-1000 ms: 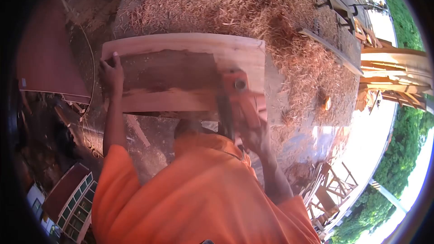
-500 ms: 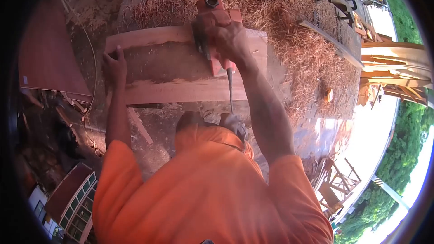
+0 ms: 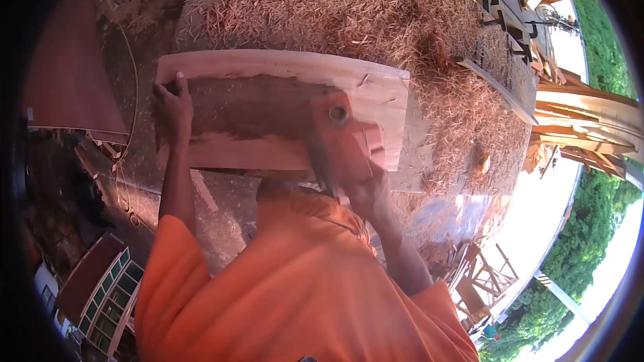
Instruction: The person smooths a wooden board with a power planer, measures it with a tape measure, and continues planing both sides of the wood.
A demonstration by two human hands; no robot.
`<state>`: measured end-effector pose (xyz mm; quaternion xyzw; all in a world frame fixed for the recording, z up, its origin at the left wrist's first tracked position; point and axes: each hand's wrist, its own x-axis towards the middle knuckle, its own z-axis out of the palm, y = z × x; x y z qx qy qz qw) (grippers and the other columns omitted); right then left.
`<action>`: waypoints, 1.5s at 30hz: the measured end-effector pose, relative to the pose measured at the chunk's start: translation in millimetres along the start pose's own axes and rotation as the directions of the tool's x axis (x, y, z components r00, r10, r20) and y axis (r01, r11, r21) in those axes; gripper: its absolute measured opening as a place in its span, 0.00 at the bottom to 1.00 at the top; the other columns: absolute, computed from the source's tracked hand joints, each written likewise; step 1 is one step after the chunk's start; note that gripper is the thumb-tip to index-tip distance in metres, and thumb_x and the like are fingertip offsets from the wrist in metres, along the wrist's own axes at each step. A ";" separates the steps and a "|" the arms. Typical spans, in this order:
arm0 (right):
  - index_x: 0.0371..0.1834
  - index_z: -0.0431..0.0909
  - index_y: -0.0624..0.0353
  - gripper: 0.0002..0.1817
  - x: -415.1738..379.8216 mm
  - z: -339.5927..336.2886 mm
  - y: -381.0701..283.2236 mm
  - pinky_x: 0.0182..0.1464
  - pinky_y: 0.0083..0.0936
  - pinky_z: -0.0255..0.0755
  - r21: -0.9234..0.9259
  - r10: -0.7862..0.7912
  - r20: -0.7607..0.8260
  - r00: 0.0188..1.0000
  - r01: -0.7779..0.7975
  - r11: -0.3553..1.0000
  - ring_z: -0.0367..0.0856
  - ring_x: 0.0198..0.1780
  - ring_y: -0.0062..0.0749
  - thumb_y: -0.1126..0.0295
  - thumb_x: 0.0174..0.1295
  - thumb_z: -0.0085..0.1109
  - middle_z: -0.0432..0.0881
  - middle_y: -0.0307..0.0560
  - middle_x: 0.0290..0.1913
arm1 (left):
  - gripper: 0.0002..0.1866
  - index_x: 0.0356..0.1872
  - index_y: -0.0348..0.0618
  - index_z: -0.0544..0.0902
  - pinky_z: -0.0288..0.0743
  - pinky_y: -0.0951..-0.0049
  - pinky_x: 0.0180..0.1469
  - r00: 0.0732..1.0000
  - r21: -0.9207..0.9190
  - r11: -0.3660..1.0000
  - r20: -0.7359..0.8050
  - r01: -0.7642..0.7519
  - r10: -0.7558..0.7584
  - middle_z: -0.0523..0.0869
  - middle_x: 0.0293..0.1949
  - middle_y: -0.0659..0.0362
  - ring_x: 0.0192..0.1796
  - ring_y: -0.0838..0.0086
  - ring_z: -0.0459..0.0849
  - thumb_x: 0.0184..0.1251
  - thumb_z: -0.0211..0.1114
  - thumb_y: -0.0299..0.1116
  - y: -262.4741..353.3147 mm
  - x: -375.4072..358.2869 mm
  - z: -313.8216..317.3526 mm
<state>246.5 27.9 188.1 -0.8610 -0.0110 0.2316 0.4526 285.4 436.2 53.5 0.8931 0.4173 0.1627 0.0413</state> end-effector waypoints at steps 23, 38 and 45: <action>0.29 0.83 0.55 0.04 1.9 -15.8 14.9 0.24 0.29 0.71 -0.298 -0.221 -0.107 0.969 0.181 0.937 0.79 0.22 0.29 0.75 0.48 0.66 0.78 0.43 0.21 | 0.43 0.66 0.34 0.69 0.69 0.44 0.57 1.000 0.000 1.000 0.005 -0.011 0.011 0.78 0.56 0.37 0.55 0.41 0.78 0.66 0.54 0.66 -4.0 1.6 -0.7; 0.40 0.85 0.45 0.21 5.2 -32.3 30.7 0.26 0.36 0.75 -0.577 -0.631 0.118 0.767 0.570 0.585 0.81 0.28 0.40 0.73 0.37 0.66 0.80 0.41 0.27 | 0.43 0.66 0.34 0.69 0.70 0.45 0.56 0.999 -0.012 1.000 -0.054 -0.004 0.003 0.77 0.57 0.38 0.56 0.42 0.78 0.66 0.54 0.67 -11.0 2.5 15.3; 0.48 0.85 0.49 0.19 -26.1 -24.1 23.9 0.25 0.31 0.72 -0.347 -0.369 0.103 0.924 0.381 0.857 0.81 0.26 0.36 0.73 0.50 0.68 0.79 0.41 0.28 | 0.43 0.66 0.35 0.69 0.70 0.45 0.56 0.999 0.039 0.999 -0.043 -0.014 0.016 0.78 0.55 0.39 0.54 0.43 0.78 0.67 0.55 0.66 -3.0 2.1 8.7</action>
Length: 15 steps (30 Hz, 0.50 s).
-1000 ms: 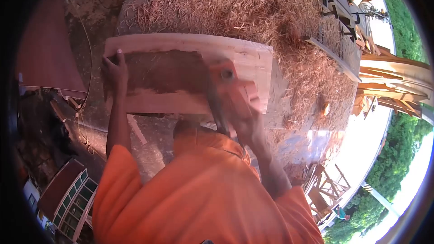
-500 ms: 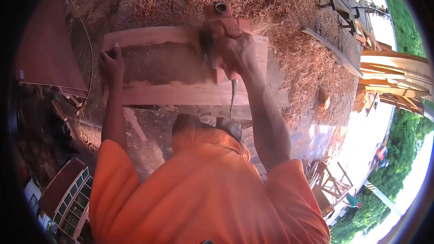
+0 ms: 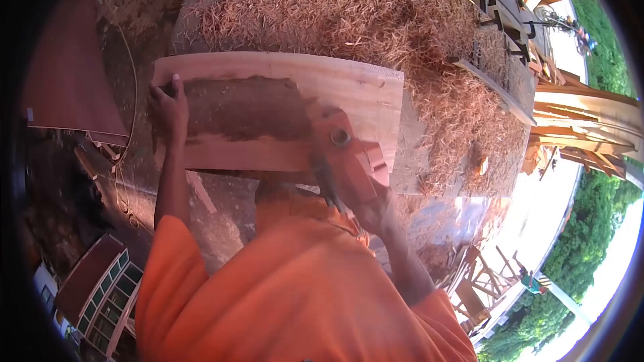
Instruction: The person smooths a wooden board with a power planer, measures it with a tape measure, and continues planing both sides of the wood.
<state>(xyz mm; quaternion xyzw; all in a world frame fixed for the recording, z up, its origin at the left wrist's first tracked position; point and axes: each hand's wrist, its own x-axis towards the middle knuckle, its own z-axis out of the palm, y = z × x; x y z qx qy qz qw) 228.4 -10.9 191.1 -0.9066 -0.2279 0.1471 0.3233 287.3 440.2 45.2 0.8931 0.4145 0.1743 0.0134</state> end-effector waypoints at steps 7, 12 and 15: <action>0.31 0.85 0.49 0.09 215.0 24.0 -20.2 0.27 0.35 0.77 -0.300 -0.523 -0.080 0.849 0.480 0.824 0.83 0.25 0.38 0.75 0.46 0.61 0.80 0.40 0.20 | 0.43 0.66 0.35 0.69 0.67 0.45 0.58 0.999 -0.075 0.997 0.025 0.024 -0.022 0.78 0.55 0.40 0.57 0.43 0.77 0.65 0.55 0.66 -3.7 1.6 4.9; 0.24 0.82 0.49 0.05 215.5 36.6 -27.5 0.28 0.35 0.77 -0.441 -0.549 -0.036 0.835 0.480 0.759 0.84 0.26 0.39 0.74 0.46 0.62 0.80 0.41 0.21 | 0.43 0.65 0.36 0.69 0.66 0.45 0.58 1.000 -0.089 0.996 0.004 0.027 -0.027 0.78 0.56 0.40 0.57 0.44 0.77 0.65 0.55 0.67 -3.8 3.0 3.6; 0.32 0.83 0.50 0.06 123.4 38.0 -23.8 0.26 0.37 0.75 -0.184 -0.418 -0.024 0.908 0.407 0.895 0.82 0.25 0.42 0.72 0.51 0.61 0.79 0.42 0.23 | 0.43 0.65 0.35 0.69 0.67 0.46 0.58 0.999 -0.062 0.997 0.029 0.042 -0.040 0.78 0.56 0.40 0.57 0.44 0.77 0.65 0.55 0.67 -5.4 -2.0 1.6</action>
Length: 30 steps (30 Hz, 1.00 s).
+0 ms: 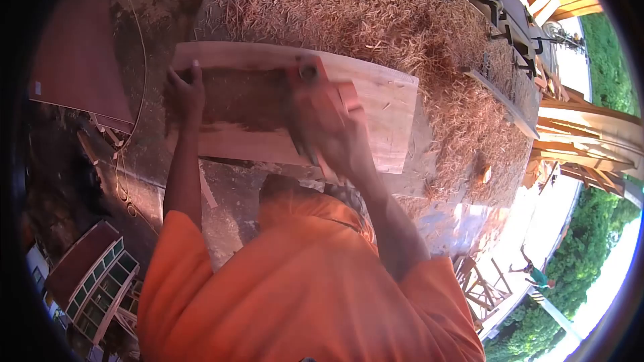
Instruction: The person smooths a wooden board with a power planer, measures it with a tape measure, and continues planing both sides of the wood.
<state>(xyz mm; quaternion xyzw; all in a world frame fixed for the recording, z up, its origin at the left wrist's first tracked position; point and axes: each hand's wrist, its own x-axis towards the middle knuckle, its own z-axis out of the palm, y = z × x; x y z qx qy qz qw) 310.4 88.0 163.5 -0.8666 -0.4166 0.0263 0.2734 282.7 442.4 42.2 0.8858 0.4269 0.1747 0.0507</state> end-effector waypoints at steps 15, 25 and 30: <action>0.37 0.83 0.55 0.07 84.8 20.5 23.4 0.23 0.34 0.75 -0.133 0.067 -0.046 0.997 -0.073 0.988 0.83 0.23 0.36 0.73 0.57 0.59 0.78 0.44 0.20 | 0.41 0.63 0.38 0.71 0.68 0.43 0.55 1.000 0.030 0.999 0.002 0.012 -0.012 0.78 0.56 0.42 0.56 0.45 0.78 0.65 0.55 0.67 3.5 2.1 0.0; 0.49 0.85 0.51 0.21 -65.7 -12.7 -26.6 0.34 0.38 0.78 0.033 0.276 0.069 0.959 -0.279 0.960 0.83 0.37 0.50 0.69 0.47 0.64 0.82 0.50 0.42 | 0.40 0.64 0.37 0.70 0.70 0.45 0.55 1.000 0.002 1.000 0.015 -0.026 0.026 0.79 0.55 0.41 0.55 0.45 0.79 0.66 0.55 0.66 -0.1 1.0 -4.1; 0.50 0.82 0.60 0.16 -108.9 -35.9 -62.7 0.37 0.28 0.76 0.274 0.733 0.245 0.634 -0.771 0.575 0.82 0.35 0.24 0.63 0.63 0.64 0.84 0.47 0.32 | 0.41 0.64 0.36 0.70 0.71 0.46 0.54 0.999 0.066 0.997 -0.001 -0.049 0.049 0.79 0.55 0.42 0.55 0.46 0.79 0.67 0.55 0.65 5.0 1.8 -12.2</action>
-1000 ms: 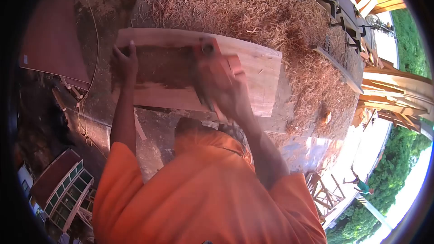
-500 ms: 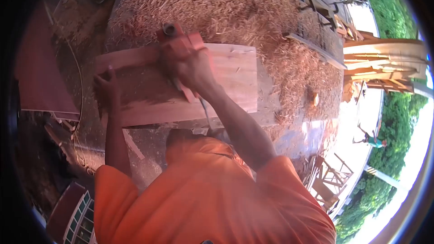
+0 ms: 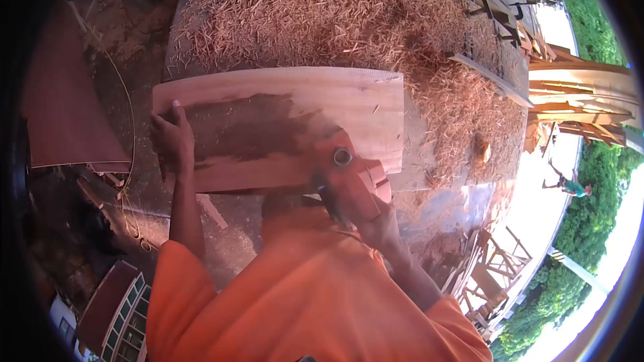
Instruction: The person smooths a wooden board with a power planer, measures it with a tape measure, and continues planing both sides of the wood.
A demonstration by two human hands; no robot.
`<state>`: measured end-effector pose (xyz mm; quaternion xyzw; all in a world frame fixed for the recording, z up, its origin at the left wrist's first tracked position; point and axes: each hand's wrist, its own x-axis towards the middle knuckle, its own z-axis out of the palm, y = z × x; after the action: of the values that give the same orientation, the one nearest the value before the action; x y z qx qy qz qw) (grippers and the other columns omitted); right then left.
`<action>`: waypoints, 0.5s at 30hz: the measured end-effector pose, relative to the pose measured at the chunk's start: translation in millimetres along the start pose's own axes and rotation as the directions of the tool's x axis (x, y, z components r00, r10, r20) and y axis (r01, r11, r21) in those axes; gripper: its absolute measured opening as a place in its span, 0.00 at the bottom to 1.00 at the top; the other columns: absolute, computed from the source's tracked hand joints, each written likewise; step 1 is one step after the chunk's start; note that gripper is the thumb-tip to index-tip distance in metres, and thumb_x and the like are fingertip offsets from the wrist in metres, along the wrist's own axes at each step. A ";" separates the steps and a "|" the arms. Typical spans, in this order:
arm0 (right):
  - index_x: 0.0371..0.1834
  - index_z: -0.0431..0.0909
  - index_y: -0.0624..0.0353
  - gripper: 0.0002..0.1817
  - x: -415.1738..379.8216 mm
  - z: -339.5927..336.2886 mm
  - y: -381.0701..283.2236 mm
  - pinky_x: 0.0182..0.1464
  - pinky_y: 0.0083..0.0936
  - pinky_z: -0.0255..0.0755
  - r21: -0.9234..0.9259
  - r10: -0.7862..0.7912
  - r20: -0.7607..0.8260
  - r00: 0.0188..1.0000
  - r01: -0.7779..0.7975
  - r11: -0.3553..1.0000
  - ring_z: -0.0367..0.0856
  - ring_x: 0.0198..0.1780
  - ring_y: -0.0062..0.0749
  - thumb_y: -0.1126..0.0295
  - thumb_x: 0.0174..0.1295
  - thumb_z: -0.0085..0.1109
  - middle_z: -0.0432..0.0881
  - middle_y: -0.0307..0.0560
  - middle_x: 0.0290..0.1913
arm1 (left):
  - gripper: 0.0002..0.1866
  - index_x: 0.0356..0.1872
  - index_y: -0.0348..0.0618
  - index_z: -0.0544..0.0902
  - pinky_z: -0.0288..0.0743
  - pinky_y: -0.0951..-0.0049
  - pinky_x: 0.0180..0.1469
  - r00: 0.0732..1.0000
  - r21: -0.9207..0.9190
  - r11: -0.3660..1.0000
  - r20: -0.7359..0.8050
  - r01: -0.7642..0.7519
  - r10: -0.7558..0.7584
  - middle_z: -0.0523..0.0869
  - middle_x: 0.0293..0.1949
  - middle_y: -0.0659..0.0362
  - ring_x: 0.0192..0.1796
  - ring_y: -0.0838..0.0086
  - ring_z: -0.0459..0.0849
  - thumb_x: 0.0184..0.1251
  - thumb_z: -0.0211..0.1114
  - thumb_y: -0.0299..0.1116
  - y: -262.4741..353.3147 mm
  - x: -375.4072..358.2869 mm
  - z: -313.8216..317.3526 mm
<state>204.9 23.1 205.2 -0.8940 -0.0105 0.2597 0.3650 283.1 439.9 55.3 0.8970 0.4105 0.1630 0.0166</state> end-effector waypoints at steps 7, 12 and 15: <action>0.41 0.85 0.47 0.19 143.1 -3.2 -61.4 0.29 0.39 0.77 -0.415 -0.676 -0.096 0.731 0.588 0.694 0.83 0.29 0.44 0.76 0.43 0.63 0.79 0.46 0.23 | 0.41 0.64 0.38 0.71 0.70 0.43 0.54 1.000 0.001 1.000 -0.022 0.015 -0.015 0.79 0.55 0.42 0.55 0.45 0.79 0.67 0.53 0.67 -1.2 -1.3 9.6; 0.36 0.84 0.49 0.13 177.1 0.0 -61.9 0.30 0.38 0.77 -0.540 -0.828 -0.136 0.544 0.660 0.522 0.83 0.29 0.41 0.74 0.44 0.64 0.81 0.44 0.26 | 0.42 0.64 0.37 0.71 0.70 0.43 0.53 0.999 -0.064 0.998 -0.049 -0.006 0.003 0.79 0.55 0.41 0.54 0.43 0.79 0.66 0.53 0.68 -9.3 0.6 17.2; 0.42 0.85 0.49 0.12 124.7 1.7 -32.1 0.31 0.37 0.77 -0.458 -0.706 -0.061 0.705 0.609 0.648 0.84 0.31 0.40 0.72 0.52 0.64 0.81 0.46 0.31 | 0.42 0.64 0.35 0.70 0.70 0.43 0.53 0.998 -0.074 0.997 -0.061 -0.008 0.004 0.79 0.54 0.40 0.54 0.42 0.79 0.65 0.55 0.67 -5.0 2.9 13.6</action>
<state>317.5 73.8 168.4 -0.9068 -0.3467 -0.0073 0.2397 285.5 446.8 42.4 0.8916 0.4017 0.2055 0.0371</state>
